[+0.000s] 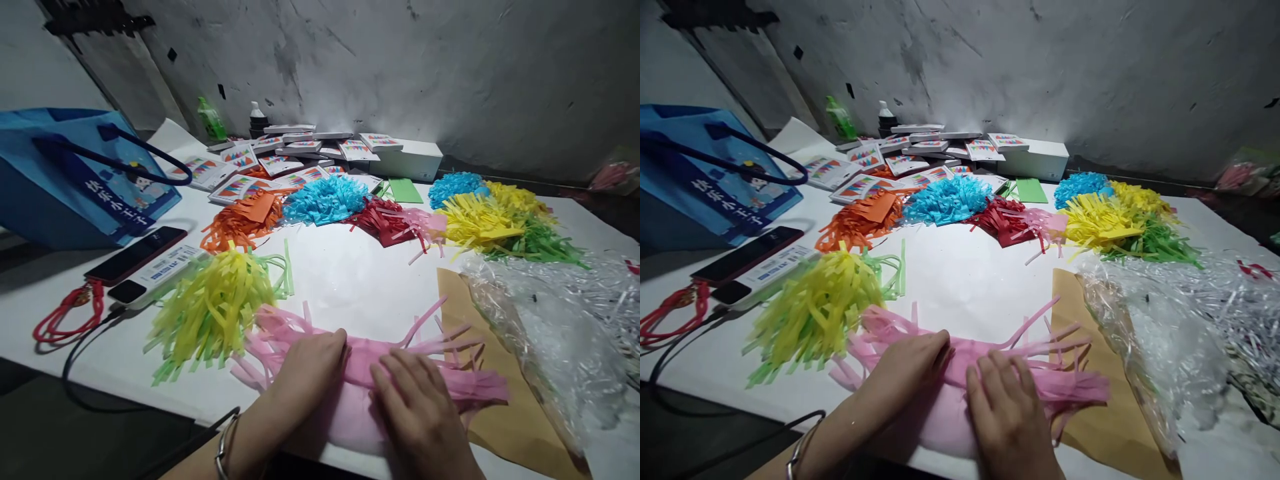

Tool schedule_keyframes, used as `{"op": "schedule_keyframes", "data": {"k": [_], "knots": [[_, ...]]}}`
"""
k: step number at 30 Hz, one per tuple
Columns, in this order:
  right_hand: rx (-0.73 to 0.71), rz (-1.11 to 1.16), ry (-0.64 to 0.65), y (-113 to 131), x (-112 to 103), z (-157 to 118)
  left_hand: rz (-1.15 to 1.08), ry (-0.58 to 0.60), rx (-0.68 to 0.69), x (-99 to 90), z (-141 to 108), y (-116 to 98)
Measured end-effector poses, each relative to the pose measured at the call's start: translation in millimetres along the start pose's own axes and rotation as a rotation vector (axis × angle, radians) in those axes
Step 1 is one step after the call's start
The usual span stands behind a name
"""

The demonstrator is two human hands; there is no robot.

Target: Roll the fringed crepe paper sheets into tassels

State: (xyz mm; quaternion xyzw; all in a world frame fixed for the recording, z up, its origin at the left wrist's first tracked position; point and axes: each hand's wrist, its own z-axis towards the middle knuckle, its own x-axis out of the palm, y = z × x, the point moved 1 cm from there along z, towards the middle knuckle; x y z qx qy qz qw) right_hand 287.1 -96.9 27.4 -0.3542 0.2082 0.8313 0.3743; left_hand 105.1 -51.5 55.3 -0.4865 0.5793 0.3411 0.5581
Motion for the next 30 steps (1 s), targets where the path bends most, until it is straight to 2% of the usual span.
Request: {"op": "schedule_keyframes", "data": {"k": [2,4,6,9,13,17,20,22,26,30], "knots": [[-0.084,0.034,-0.006,6.7,6.8,-2.8,-0.021,-0.025,0.001,0.6,-1.3,1.1],[-0.096,0.023,0.030,8.6,11.7,-5.3,-0.050,-0.116,0.018,1.2,-4.9,2.8],[-0.058,0.047,0.013,7.5,11.7,-6.4,-0.071,-0.266,0.127,2.5,-10.2,4.3],[0.016,0.142,-0.019,6.4,7.1,-5.5,-0.084,-0.480,0.390,8.8,-18.7,6.0],[-0.039,0.137,-0.003,9.8,4.7,-5.7,-0.139,-0.614,0.526,19.2,-26.8,9.9],[-0.141,0.043,-0.023,10.2,7.2,-18.1,-0.156,-0.622,0.571,23.0,-37.8,15.6],[-0.117,0.078,-0.054,7.0,8.6,-29.3,-0.121,-0.571,0.599,28.7,-47.5,21.0],[-0.072,0.132,-0.018,4.7,8.4,-31.8,-0.130,-0.551,0.575,33.5,-52.3,24.4],[0.102,0.198,0.089,0.5,8.2,-20.6,-0.255,-0.536,0.391,34.0,-54.1,26.6],[0.173,0.010,0.268,-3.5,15.2,-3.5,-0.230,-0.450,0.205,22.2,-46.6,20.1]]}}
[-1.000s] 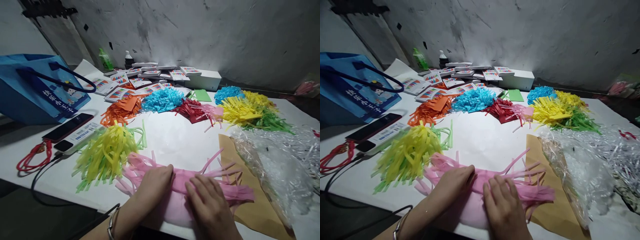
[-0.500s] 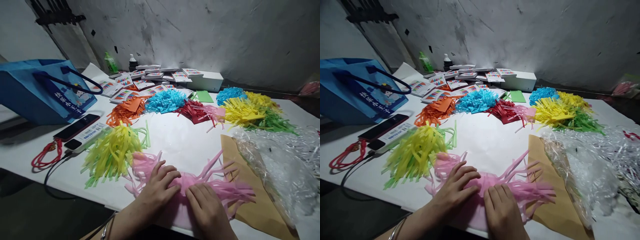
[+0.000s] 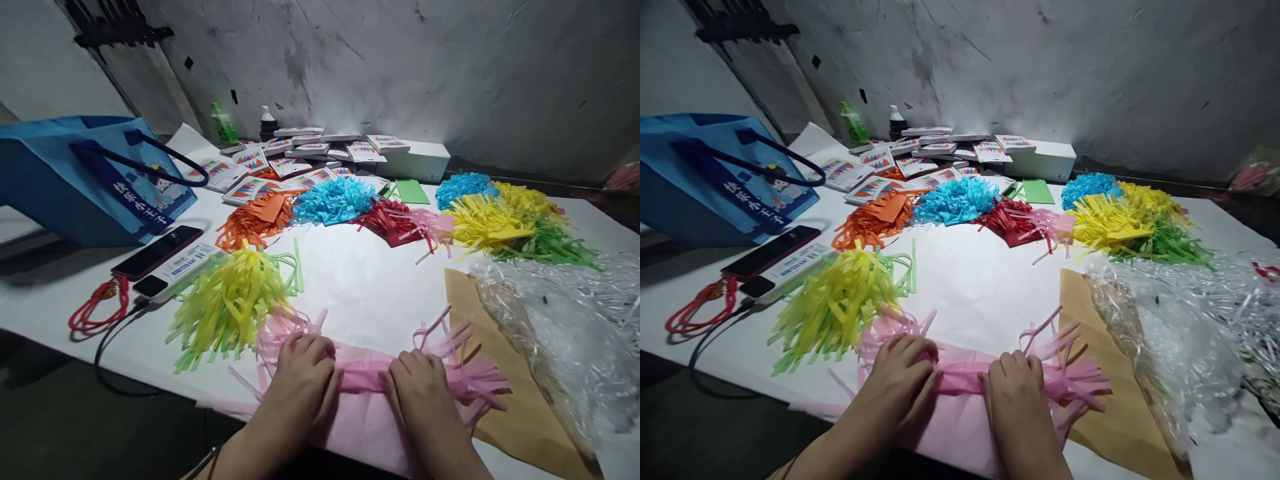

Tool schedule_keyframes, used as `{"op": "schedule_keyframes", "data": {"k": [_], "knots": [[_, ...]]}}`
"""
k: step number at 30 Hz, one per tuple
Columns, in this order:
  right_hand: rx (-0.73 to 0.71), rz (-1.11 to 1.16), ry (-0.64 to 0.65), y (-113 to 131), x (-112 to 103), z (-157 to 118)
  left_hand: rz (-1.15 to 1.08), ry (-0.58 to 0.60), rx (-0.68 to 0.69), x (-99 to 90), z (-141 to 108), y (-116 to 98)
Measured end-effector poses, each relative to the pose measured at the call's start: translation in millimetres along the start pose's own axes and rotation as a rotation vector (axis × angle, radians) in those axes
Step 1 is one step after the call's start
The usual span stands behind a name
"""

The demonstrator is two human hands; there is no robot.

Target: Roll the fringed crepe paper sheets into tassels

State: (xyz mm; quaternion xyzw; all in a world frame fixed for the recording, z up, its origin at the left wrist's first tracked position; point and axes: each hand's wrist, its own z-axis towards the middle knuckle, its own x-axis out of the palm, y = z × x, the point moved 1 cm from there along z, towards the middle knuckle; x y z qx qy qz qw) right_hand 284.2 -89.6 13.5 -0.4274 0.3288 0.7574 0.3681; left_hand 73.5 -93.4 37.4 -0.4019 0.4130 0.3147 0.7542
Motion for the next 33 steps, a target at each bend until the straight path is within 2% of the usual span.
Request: {"op": "schedule_keyframes", "data": {"k": [3,5,7,10,12,14,18,22,25,28,31,33], "knots": [[0.048,-0.107,0.117,-0.9,1.6,7.4,0.109,0.121,-0.087,-1.8,10.7,-4.7],[0.068,-0.141,0.103,0.3,-1.4,8.9,0.153,0.185,-0.122,-2.0,15.3,-6.3],[0.070,-0.094,0.020,3.3,-7.0,9.1,0.172,0.206,-0.125,-1.9,17.8,-6.9],[-0.028,0.084,-0.120,9.0,-13.5,8.1,0.181,0.195,-0.107,-1.5,17.7,-5.6],[-0.153,0.134,-0.136,11.8,-14.1,6.5,0.173,0.163,-0.096,-0.7,15.4,-3.3],[-0.218,0.118,-0.132,12.8,-13.3,4.7,0.145,0.076,-0.038,0.2,12.1,-1.2],[-0.183,0.137,-0.162,15.8,-14.1,4.5,0.067,-0.102,0.226,2.7,5.8,-2.6],[-0.258,0.074,-0.180,23.5,-14.9,6.9,-0.052,-0.189,0.293,6.1,4.5,-5.9],[-0.349,0.043,-0.146,22.2,-14.3,2.9,-0.062,-0.172,0.363,9.5,2.8,-3.2],[-0.347,0.110,-0.172,12.8,-15.1,-7.4,-0.046,-0.129,0.398,11.7,-2.1,3.1],[-0.287,0.207,-0.194,4.7,-15.6,-16.9,-0.063,-0.056,0.343,11.3,-7.2,5.9],[-0.190,0.263,-0.173,3.3,-13.9,-19.4,-0.058,0.007,0.258,9.9,-8.1,3.5]]}}
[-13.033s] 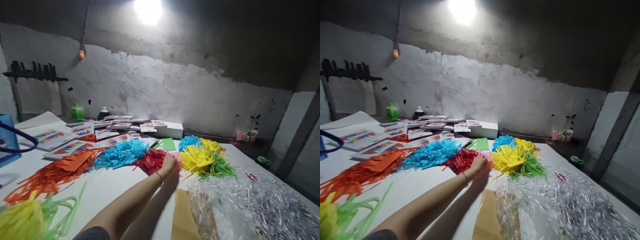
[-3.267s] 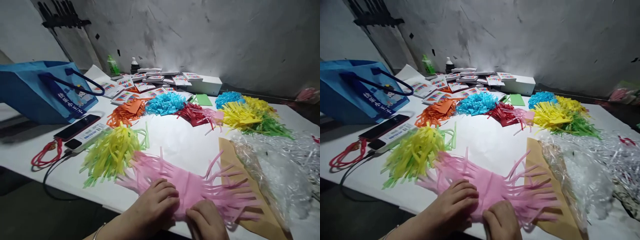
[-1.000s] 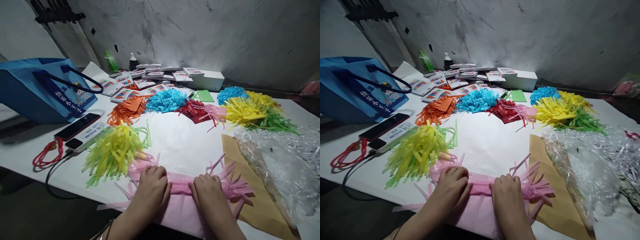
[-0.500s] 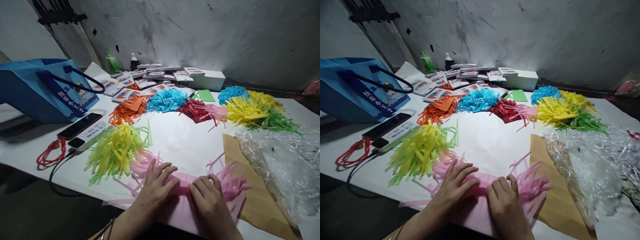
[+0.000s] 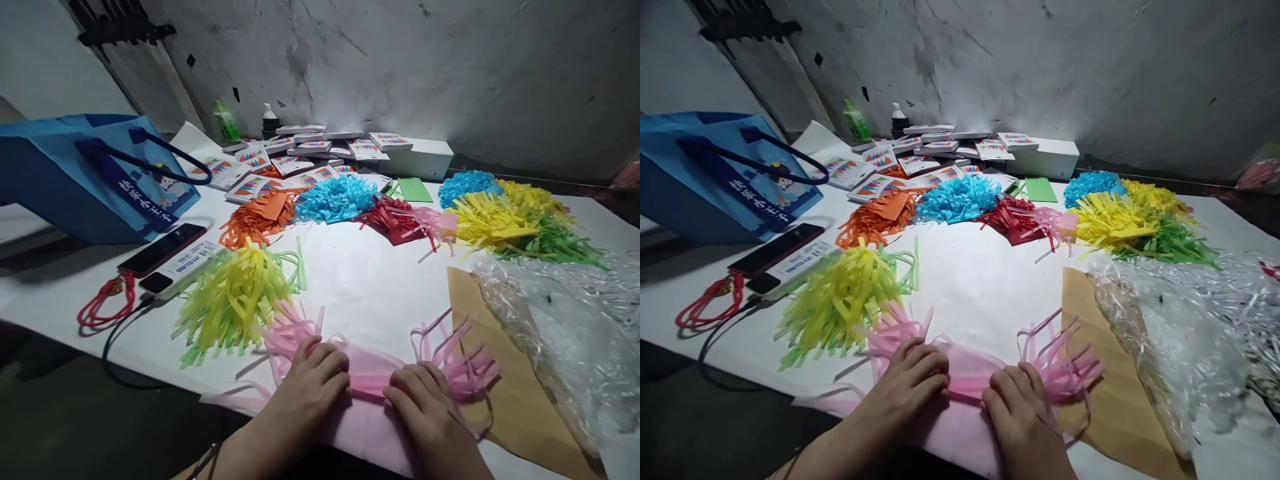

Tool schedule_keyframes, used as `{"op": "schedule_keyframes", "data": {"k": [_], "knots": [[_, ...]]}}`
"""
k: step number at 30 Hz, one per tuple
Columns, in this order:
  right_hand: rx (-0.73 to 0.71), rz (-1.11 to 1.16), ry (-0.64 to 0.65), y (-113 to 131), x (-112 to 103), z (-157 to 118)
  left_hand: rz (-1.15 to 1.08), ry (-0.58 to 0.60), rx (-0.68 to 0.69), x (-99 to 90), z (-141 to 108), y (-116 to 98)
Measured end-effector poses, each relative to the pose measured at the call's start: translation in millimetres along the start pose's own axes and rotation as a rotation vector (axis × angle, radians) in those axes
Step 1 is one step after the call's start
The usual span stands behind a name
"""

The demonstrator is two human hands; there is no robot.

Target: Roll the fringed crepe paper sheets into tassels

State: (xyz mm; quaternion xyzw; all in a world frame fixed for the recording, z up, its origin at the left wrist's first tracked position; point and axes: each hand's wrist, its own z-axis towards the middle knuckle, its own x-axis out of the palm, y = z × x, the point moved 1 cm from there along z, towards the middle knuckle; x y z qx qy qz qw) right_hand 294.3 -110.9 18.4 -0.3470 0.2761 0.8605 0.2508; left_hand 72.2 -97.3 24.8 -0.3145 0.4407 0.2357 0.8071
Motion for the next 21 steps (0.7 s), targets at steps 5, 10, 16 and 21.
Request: {"op": "schedule_keyframes", "data": {"k": [5,10,16,21], "knots": [[0.240,-0.107,-0.035,2.1,11.9,2.8,0.096,0.120,-0.213,-3.6,11.8,-11.0],[0.294,-0.219,-0.044,4.4,13.3,9.0,0.177,0.187,-0.292,-2.9,21.9,-12.9],[0.006,-0.097,-0.034,11.1,6.5,14.6,0.156,0.155,-0.290,-0.3,19.4,-8.4],[0.021,-0.103,0.004,10.4,12.6,15.7,0.045,0.031,-0.097,-0.1,11.5,-5.3]]}}
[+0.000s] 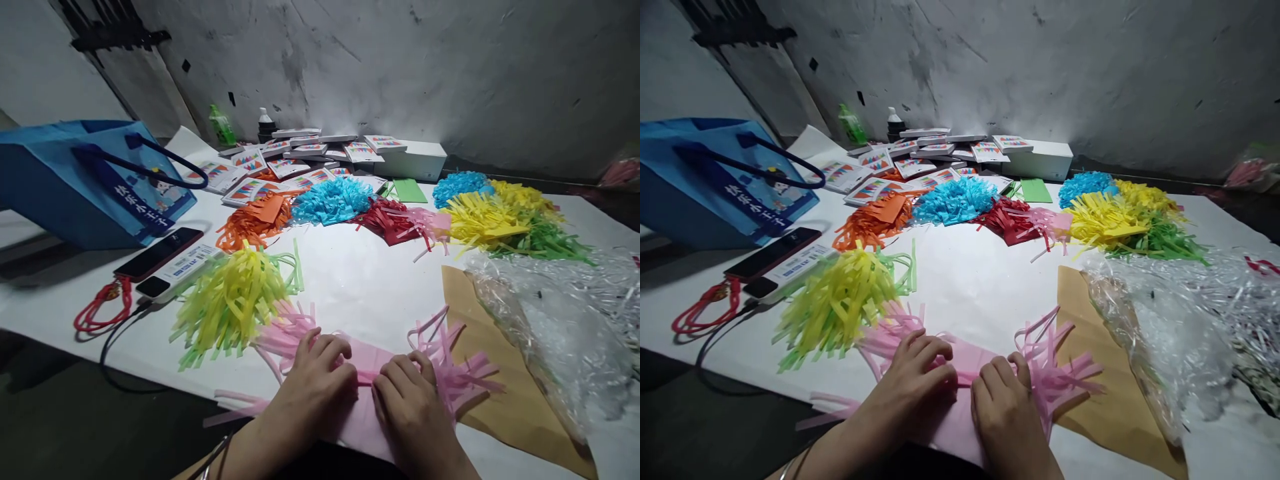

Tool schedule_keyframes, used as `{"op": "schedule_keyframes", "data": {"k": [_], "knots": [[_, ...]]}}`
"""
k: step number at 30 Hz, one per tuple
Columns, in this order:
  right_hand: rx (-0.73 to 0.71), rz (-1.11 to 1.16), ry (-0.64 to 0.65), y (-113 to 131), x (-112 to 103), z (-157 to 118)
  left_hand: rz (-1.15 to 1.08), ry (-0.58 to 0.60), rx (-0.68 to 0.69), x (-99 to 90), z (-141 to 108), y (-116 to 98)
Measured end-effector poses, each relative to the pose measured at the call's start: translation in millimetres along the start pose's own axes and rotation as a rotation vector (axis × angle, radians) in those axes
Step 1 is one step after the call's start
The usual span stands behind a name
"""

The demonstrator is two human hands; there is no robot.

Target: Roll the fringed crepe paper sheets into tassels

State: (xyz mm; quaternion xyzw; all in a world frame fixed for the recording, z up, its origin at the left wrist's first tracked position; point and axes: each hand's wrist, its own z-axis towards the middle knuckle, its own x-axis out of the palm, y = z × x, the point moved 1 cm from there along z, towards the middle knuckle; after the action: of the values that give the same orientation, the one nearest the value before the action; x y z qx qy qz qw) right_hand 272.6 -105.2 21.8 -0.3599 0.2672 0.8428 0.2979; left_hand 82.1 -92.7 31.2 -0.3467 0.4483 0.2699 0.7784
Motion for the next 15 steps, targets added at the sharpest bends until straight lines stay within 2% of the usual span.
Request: {"op": "schedule_keyframes", "data": {"k": [4,9,11,15], "knots": [[0.038,0.074,-0.017,1.8,2.5,1.2,-0.035,-0.073,0.103,-0.2,0.3,0.3],[-0.036,0.104,0.011,1.7,1.2,-2.3,-0.040,-0.089,0.203,2.2,3.4,1.6],[-0.035,0.111,0.007,-2.2,-2.1,-8.0,-0.043,-0.070,0.192,3.1,2.4,2.5],[-0.005,0.121,0.003,-9.8,-9.3,-19.8,-0.103,-0.008,0.070,0.8,-0.1,-0.9]]}}
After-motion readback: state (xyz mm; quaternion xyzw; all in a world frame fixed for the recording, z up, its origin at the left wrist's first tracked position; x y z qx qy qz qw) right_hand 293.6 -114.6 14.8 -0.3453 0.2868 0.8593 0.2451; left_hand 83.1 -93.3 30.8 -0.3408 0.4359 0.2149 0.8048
